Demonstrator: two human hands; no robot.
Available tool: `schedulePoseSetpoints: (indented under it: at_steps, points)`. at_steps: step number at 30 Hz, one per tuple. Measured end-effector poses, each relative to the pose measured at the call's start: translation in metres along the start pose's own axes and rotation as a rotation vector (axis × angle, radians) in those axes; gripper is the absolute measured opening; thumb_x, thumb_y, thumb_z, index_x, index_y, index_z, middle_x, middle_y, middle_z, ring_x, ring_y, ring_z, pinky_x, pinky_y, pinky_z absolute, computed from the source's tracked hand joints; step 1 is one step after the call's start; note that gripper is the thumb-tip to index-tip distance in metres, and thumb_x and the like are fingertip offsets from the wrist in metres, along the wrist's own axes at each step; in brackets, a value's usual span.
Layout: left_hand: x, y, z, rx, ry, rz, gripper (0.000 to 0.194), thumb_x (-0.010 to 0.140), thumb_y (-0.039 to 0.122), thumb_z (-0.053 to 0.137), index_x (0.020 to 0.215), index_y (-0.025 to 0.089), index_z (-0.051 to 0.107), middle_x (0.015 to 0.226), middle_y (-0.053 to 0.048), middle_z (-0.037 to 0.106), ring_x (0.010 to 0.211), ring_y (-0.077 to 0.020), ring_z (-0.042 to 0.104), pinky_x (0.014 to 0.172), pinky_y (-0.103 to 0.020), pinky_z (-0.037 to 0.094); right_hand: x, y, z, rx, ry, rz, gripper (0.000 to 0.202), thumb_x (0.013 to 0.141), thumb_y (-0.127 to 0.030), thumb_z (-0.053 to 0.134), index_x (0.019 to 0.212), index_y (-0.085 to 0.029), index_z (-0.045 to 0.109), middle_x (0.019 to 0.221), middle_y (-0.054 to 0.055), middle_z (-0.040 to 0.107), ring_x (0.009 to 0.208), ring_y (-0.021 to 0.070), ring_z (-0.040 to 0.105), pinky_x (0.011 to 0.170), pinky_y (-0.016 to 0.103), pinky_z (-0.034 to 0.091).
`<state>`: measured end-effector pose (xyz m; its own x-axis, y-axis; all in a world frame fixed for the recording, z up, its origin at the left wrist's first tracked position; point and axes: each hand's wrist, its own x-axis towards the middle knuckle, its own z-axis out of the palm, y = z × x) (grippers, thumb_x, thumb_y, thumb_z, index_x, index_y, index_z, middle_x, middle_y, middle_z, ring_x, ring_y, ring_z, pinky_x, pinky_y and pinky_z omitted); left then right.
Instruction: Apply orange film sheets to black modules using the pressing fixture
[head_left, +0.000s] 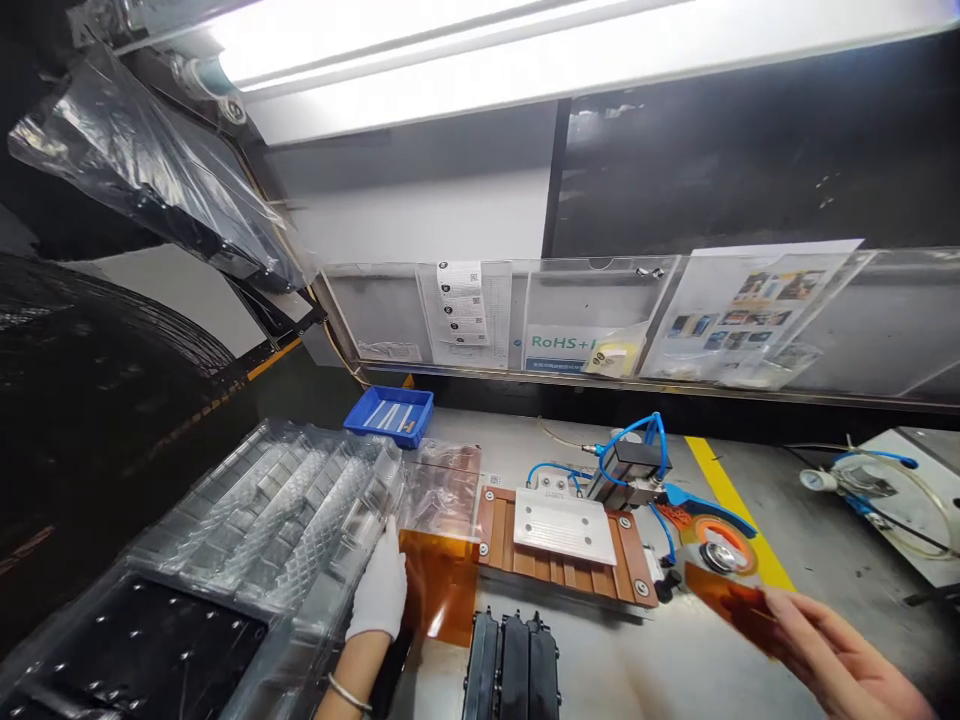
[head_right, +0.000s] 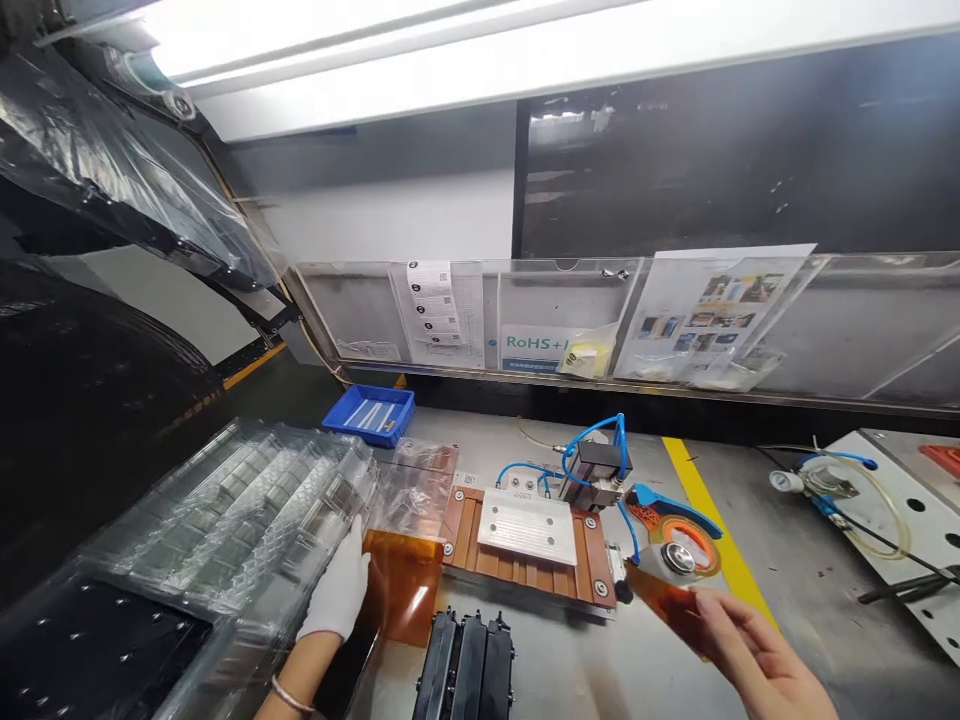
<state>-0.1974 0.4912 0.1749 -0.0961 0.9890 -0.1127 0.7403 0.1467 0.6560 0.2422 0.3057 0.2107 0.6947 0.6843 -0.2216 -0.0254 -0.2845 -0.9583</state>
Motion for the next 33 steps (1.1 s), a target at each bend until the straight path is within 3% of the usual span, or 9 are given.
schedulePoseSetpoints:
  at_steps: [4, 6, 9, 11, 13, 17, 21, 27, 33]
  points:
    - [-0.001, 0.017, 0.019, 0.0, 0.007, 0.198, 0.054, 0.089, 0.013, 0.028, 0.137, 0.006, 0.051, 0.149, -0.019, 0.046, 0.147, -0.0294, 0.027, 0.123, -0.049, 0.017, -0.025, -0.037, 0.034, -0.058, -0.341, 0.094, 0.061, 0.063, -0.075, 0.076, 0.091, -0.021, 0.072, 0.09, 0.01, 0.078, 0.09, 0.0312, 0.074, 0.08, 0.034, 0.063]
    - [-0.016, 0.039, 0.022, -0.039, -0.111, 0.262, 0.05, 0.09, 0.027, 0.038, 0.133, 0.011, 0.057, 0.142, -0.014, 0.056, 0.138, -0.027, 0.044, 0.121, -0.043, 0.026, -0.036, -0.044, 0.053, -0.1, -0.528, 0.091, 0.057, 0.071, -0.075, 0.071, 0.087, -0.02, 0.07, 0.084, 0.008, 0.077, 0.081, 0.0278, 0.074, 0.074, 0.034, 0.062]
    - [-0.046, 0.081, 0.025, -0.162, -0.522, 0.271, 0.034, 0.086, 0.04, 0.051, 0.103, 0.023, 0.075, 0.097, -0.003, 0.077, 0.088, -0.0201, 0.069, 0.083, -0.029, 0.055, -0.049, -0.046, 0.083, -0.121, -0.741, 0.096, 0.053, 0.077, -0.073, 0.066, 0.082, -0.02, 0.064, 0.076, 0.006, 0.073, 0.071, 0.023, 0.072, 0.065, 0.031, 0.058]
    - [-0.065, 0.109, 0.027, -0.307, -0.837, 0.209, 0.028, 0.081, 0.038, 0.059, 0.093, 0.021, 0.077, 0.084, -0.001, 0.074, 0.073, -0.0164, 0.063, 0.068, -0.024, 0.05, -0.055, -0.045, 0.1, -0.126, -0.839, 0.089, 0.048, 0.081, -0.067, 0.065, 0.082, -0.019, 0.061, 0.077, 0.005, 0.072, 0.072, 0.0218, 0.071, 0.066, 0.03, 0.057]
    - [-0.078, 0.128, 0.03, -0.369, -0.96, 0.166, 0.023, 0.076, 0.034, 0.062, 0.083, 0.017, 0.076, 0.072, 0.001, 0.067, 0.066, -0.0137, 0.055, 0.062, -0.023, 0.042, -0.057, -0.045, 0.112, -0.15, -0.894, 0.074, 0.041, 0.085, -0.06, 0.064, 0.083, -0.019, 0.06, 0.078, 0.006, 0.072, 0.073, 0.0209, 0.07, 0.066, 0.029, 0.055]
    - [-0.086, 0.142, 0.039, -0.25, -0.902, 0.146, 0.022, 0.071, 0.036, 0.057, 0.061, 0.016, 0.06, 0.056, 0.004, 0.047, 0.056, -0.0116, 0.04, 0.053, -0.025, 0.03, -0.053, -0.043, 0.12, -0.197, -0.919, 0.075, 0.035, 0.087, -0.054, 0.063, 0.087, -0.019, 0.062, 0.078, 0.004, 0.072, 0.069, 0.019, 0.068, 0.061, 0.027, 0.054]
    - [-0.076, 0.134, 0.046, -0.132, -0.772, 0.192, 0.02, 0.07, 0.034, 0.051, 0.059, 0.018, 0.054, 0.058, 0.002, 0.049, 0.06, -0.0135, 0.043, 0.057, -0.027, 0.032, -0.038, -0.028, 0.104, -0.243, -0.912, 0.136, 0.046, 0.084, -0.064, 0.063, 0.085, -0.018, 0.061, 0.07, 0.003, 0.069, 0.055, 0.0167, 0.064, 0.051, 0.025, 0.048]
    - [-0.045, 0.12, 0.047, -0.421, -0.706, -0.009, 0.031, 0.071, 0.048, 0.058, 0.07, 0.018, 0.057, 0.063, 0.002, 0.053, 0.059, -0.0143, 0.047, 0.06, -0.029, 0.037, -0.01, 0.0, 0.067, -0.102, -0.729, 0.211, 0.06, 0.08, -0.08, 0.054, 0.078, -0.02, 0.056, 0.077, 0.006, 0.073, 0.07, 0.0194, 0.066, 0.064, 0.029, 0.047]
    - [-0.024, 0.129, 0.055, -0.408, -0.691, -0.052, 0.029, 0.067, 0.047, 0.057, 0.067, 0.019, 0.054, 0.058, 0.005, 0.048, 0.055, -0.0123, 0.044, 0.056, -0.027, 0.034, 0.004, 0.011, 0.071, 0.031, -0.538, 0.304, 0.061, 0.064, -0.079, 0.071, 0.072, -0.02, 0.062, 0.068, 0.002, 0.066, 0.064, 0.0175, 0.057, 0.063, 0.029, 0.044]
